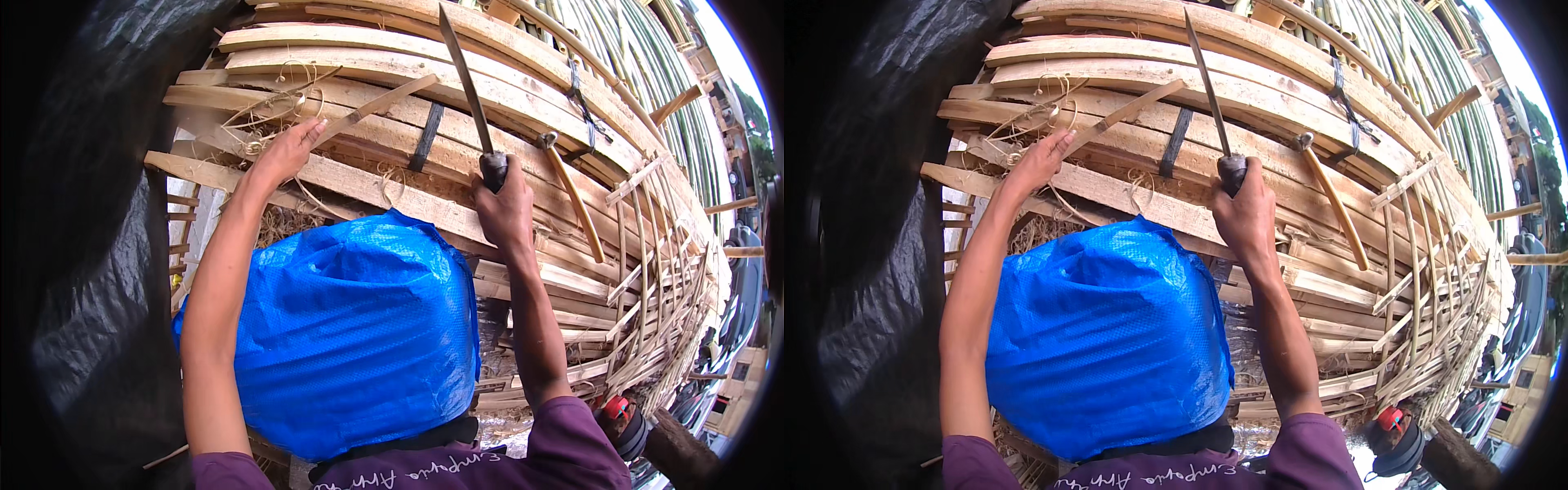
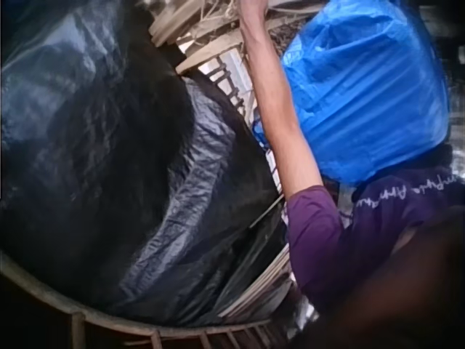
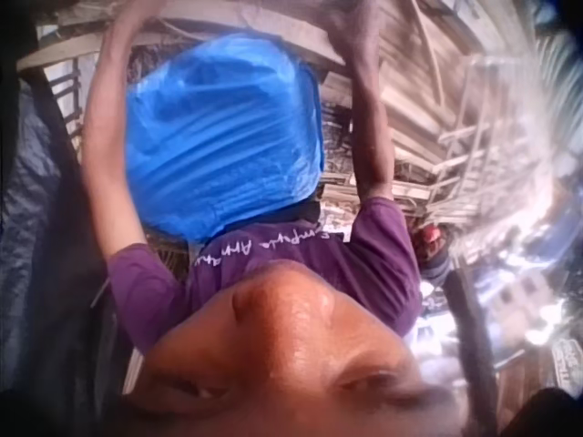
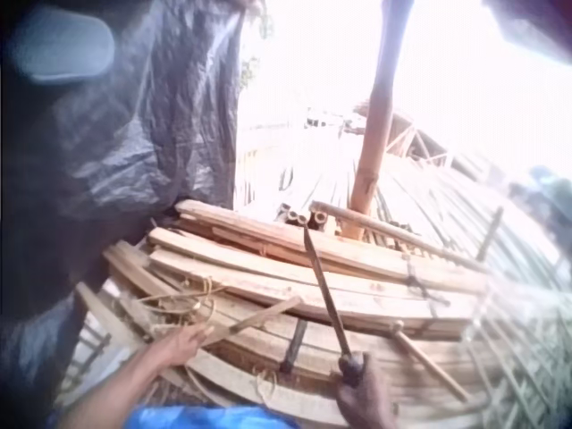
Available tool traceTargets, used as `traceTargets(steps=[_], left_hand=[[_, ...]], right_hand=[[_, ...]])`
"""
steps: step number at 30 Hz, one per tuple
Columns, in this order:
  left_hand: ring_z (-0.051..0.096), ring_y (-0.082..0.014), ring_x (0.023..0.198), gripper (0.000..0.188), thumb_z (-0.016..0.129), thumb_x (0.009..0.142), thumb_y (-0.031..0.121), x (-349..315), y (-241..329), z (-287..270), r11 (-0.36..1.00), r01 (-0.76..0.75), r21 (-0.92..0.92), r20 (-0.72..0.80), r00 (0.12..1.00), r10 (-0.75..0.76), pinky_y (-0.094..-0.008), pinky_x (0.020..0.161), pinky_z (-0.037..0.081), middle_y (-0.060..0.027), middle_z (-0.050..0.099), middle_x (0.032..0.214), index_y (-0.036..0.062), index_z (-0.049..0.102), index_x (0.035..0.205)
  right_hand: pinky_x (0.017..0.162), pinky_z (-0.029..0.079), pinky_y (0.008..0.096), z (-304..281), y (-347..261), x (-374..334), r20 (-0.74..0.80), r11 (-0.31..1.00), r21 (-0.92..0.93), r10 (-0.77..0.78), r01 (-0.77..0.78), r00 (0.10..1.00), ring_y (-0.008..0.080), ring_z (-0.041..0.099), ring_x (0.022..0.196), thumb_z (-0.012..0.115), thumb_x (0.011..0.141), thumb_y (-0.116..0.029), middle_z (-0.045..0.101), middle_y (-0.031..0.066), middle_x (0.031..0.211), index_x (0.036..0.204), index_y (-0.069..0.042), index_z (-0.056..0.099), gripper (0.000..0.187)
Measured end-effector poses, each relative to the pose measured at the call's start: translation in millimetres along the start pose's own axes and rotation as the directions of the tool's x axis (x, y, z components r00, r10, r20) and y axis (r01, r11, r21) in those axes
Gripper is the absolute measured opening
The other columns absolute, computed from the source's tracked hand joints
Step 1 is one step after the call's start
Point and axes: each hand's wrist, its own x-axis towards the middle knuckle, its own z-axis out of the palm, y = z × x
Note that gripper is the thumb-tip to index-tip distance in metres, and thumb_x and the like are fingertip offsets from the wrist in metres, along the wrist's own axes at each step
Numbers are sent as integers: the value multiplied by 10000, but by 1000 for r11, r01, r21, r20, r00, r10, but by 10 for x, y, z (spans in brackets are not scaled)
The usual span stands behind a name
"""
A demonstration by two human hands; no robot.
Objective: The person shaves bamboo strips using a knife and then positions a woven bamboo lattice by hand.
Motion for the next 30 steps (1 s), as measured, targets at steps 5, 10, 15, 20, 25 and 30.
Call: traceTargets(steps=[5, 10, 15, 20, 25, 30], left_hand=[[575, -435, 1103, 567, 381, 1005, 495, -24, -20, 49, 999, -26, -35, -84, 996, 23, -431, 930, 458, -292, 616, 1131, 15, 569, 1240], [458, -137, 561, 614, 413, 979, 564, 161, -181, 61, 993, -87, -78, -84, 993, 81, -320, 576, 437, -27, 447, 589, 29, 573, 1233], [421, -106, 508, 584, 410, 986, 553, 94, -207, -57, 989, -12, -147, 32, 999, 17, -293, 478, 376, 9, 407, 562, 50, 583, 1229], [402, -65, 501, 528, 423, 995, 521, 274, -254, -79, 972, 56, -227, 113, 993, -30, -253, 444, 336, 60, 366, 575, 77, 601, 1218], [402, -52, 490, 538, 418, 974, 577, 180, -131, -112, 972, 57, -229, 137, 990, -26, -231, 433, 321, 78, 352, 580, 81, 624, 1014], [363, -50, 444, 561, 415, 942, 644, 177, -179, -233, 967, 137, -213, 186, 978, -98, -226, 403, 295, 68, 377, 547, 113, 562, 835]], right_hand=[[594, 473, 415, -109, -175, -38, -73, 987, 160, 14, -2, 997, 356, 623, 632, 655, 852, -115, 608, 217, 706, 964, -10, 453, 254], [693, 469, 531, 231, 208, -83, 67, 994, -53, 103, -99, 992, 524, 605, 820, 644, 829, -124, 620, 333, 815, 1045, 8, 448, 320], [621, 490, 437, -107, -390, -9, -6, 994, 72, 87, -86, 996, 386, 664, 695, 678, 850, -173, 651, 220, 758, 993, -3, 492, 289], [626, 474, 498, 149, 49, -18, -25, 999, 40, 6, -5, 1000, 486, 622, 748, 641, 843, -102, 634, 288, 788, 999, -8, 449, 265], [663, 477, 503, 112, 2, -7, -11, 1000, 3, 11, -11, 1000, 486, 632, 798, 672, 840, -140, 643, 303, 833, 1042, 13, 485, 315], [552, 455, 365, -40, -314, 23, -87, 992, 124, -26, 37, 996, 265, 606, 586, 687, 872, -171, 615, 182, 686, 968, 1, 476, 289]])
